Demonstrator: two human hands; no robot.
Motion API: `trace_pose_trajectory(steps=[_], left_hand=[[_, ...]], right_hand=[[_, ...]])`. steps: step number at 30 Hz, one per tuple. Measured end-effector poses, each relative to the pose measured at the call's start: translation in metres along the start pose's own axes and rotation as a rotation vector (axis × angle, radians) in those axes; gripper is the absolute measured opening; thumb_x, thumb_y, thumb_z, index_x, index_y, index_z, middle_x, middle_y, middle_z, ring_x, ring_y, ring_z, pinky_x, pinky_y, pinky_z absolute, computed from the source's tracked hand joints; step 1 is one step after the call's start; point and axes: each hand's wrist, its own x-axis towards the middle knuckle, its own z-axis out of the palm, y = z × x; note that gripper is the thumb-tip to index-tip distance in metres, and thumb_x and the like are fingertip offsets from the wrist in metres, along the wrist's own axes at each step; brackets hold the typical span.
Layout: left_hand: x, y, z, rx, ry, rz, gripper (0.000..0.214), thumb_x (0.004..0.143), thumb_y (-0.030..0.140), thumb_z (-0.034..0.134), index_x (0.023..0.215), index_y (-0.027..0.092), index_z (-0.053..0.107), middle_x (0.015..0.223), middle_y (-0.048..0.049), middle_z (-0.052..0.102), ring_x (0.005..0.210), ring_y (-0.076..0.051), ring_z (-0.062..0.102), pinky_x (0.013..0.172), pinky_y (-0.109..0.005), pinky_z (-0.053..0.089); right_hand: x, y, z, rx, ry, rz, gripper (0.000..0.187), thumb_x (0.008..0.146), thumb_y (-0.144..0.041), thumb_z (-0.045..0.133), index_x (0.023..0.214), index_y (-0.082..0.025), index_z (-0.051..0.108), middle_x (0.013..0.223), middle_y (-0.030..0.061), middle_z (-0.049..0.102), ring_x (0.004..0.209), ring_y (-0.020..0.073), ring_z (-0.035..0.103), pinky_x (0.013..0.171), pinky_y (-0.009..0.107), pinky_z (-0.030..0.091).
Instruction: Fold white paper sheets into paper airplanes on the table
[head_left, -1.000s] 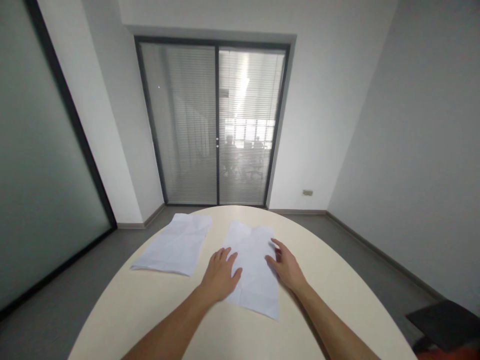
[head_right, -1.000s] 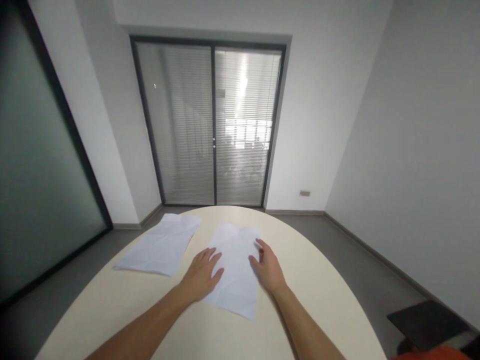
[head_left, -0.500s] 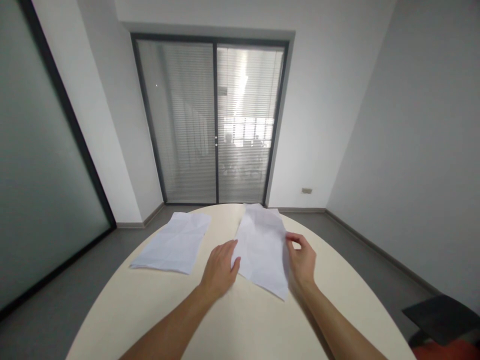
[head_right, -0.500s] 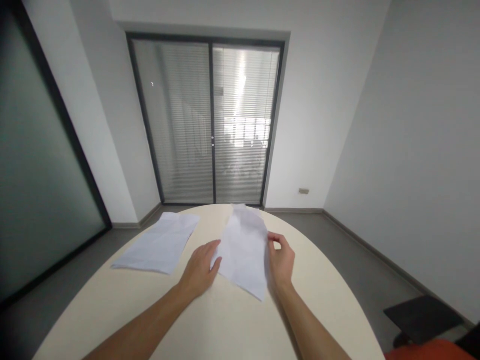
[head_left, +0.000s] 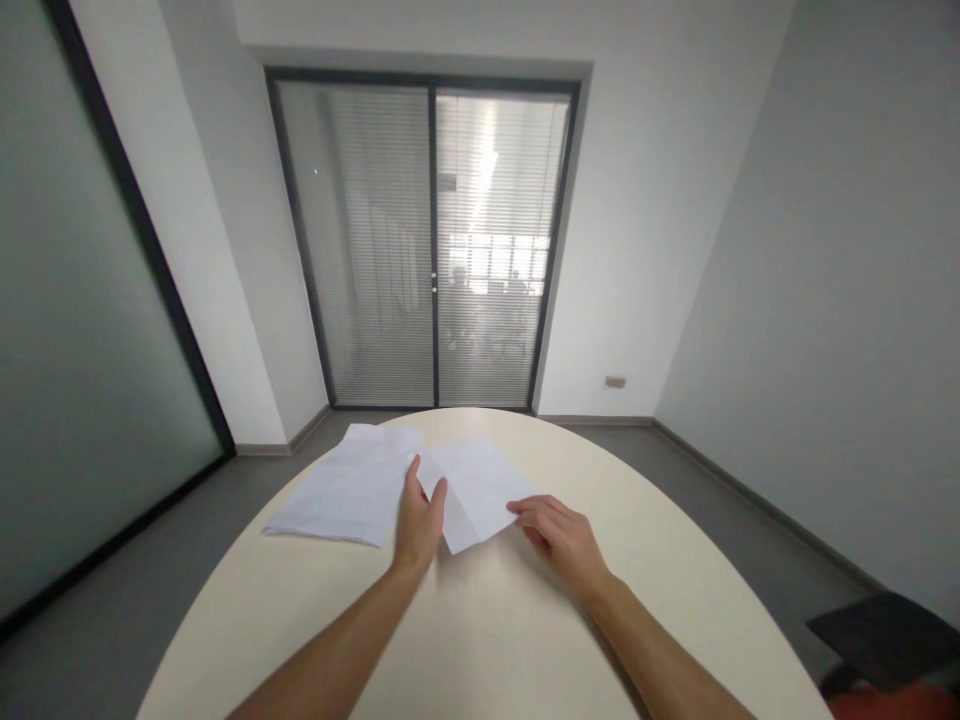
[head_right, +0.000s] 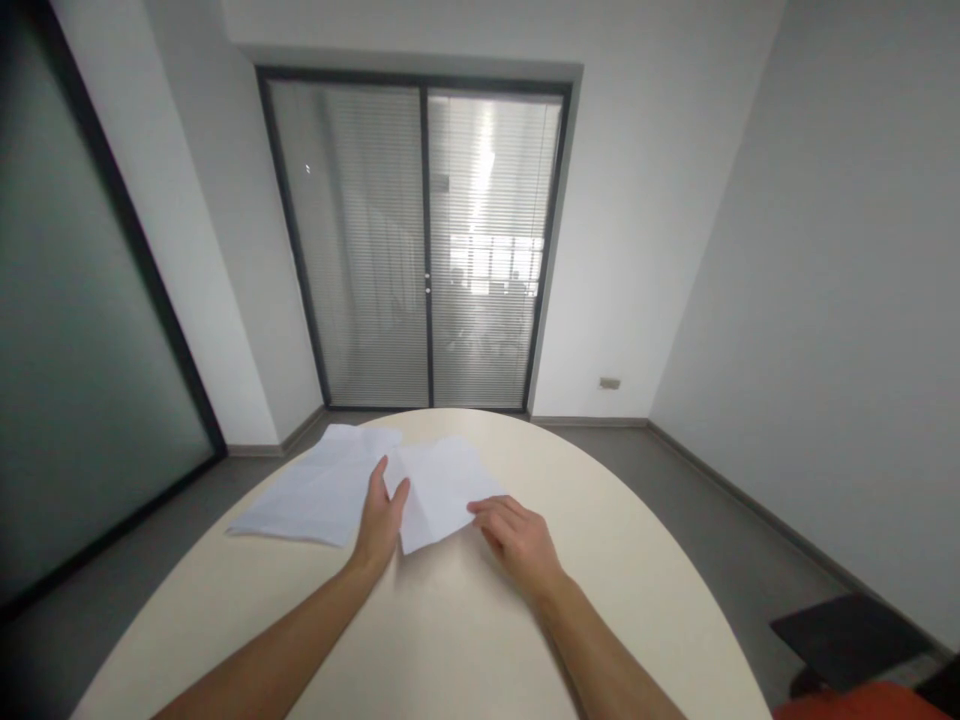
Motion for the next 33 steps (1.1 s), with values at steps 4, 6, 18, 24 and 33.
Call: trace_pose_trajectory(steps=[4, 6, 18, 24, 33], left_hand=[[0.01, -0.003, -0.004, -0.136, 0.052, -0.147, 0.042, 0.089, 0.029, 0.052, 0.129, 0.016, 0.056, 0.104, -0.0069, 0.071, 0.088, -0.021, 0.068, 0.085, -0.034, 0.054], [0.011, -0.003, -0.007, -0.128, 0.024, -0.17, 0.038, 0.085, 0.022, 0.053, 0.122, 0.016, 0.061, 0.097, -0.0052, 0.072, 0.078, -0.019, 0.067, 0.081, -0.035, 0.054], [-0.009, 0.012, -0.008, 0.343, -0.068, 0.358, 0.052, 0.088, 0.02, 0.051, 0.139, 0.024, 0.052, 0.163, -0.0055, 0.024, 0.149, -0.026, 0.024, 0.12, -0.047, 0.029], [-0.023, 0.003, 0.003, 0.461, -0.364, 0.313, 0.059, 0.095, 0.043, 0.045, 0.149, 0.019, 0.041, 0.163, -0.0133, 0.02, 0.15, -0.035, 0.018, 0.119, -0.054, 0.024], [-0.023, 0.007, 0.001, 0.543, -0.402, 0.289, 0.055, 0.095, 0.045, 0.043, 0.145, 0.023, 0.049, 0.157, -0.0118, 0.036, 0.147, -0.035, 0.026, 0.119, -0.053, 0.023]], right_hand=[[0.003, -0.009, -0.002, -0.058, -0.178, 0.002, 0.023, 0.099, -0.033, 0.049, 0.109, -0.025, 0.067, 0.104, 0.0069, 0.075, 0.094, 0.0204, 0.068, 0.082, 0.034, 0.055], [0.004, -0.011, -0.004, -0.094, -0.178, 0.072, 0.026, 0.098, -0.037, 0.05, 0.111, -0.024, 0.068, 0.103, 0.0082, 0.074, 0.094, 0.0218, 0.068, 0.083, 0.035, 0.054], [-0.003, 0.005, 0.007, -0.016, -0.41, 0.308, 0.051, 0.098, -0.048, 0.044, 0.144, -0.026, 0.051, 0.146, 0.0072, 0.053, 0.137, 0.0288, 0.045, 0.116, 0.052, 0.032], [-0.007, 0.016, 0.019, -0.196, -0.239, 0.582, 0.061, 0.096, -0.05, 0.045, 0.146, -0.015, 0.046, 0.149, 0.0119, 0.048, 0.141, 0.0334, 0.037, 0.118, 0.054, 0.027], [-0.007, 0.019, 0.019, 0.276, -0.057, 0.583, 0.071, 0.089, -0.048, 0.06, 0.15, -0.024, 0.034, 0.148, 0.0134, 0.048, 0.131, 0.0273, 0.051, 0.109, 0.049, 0.042]])
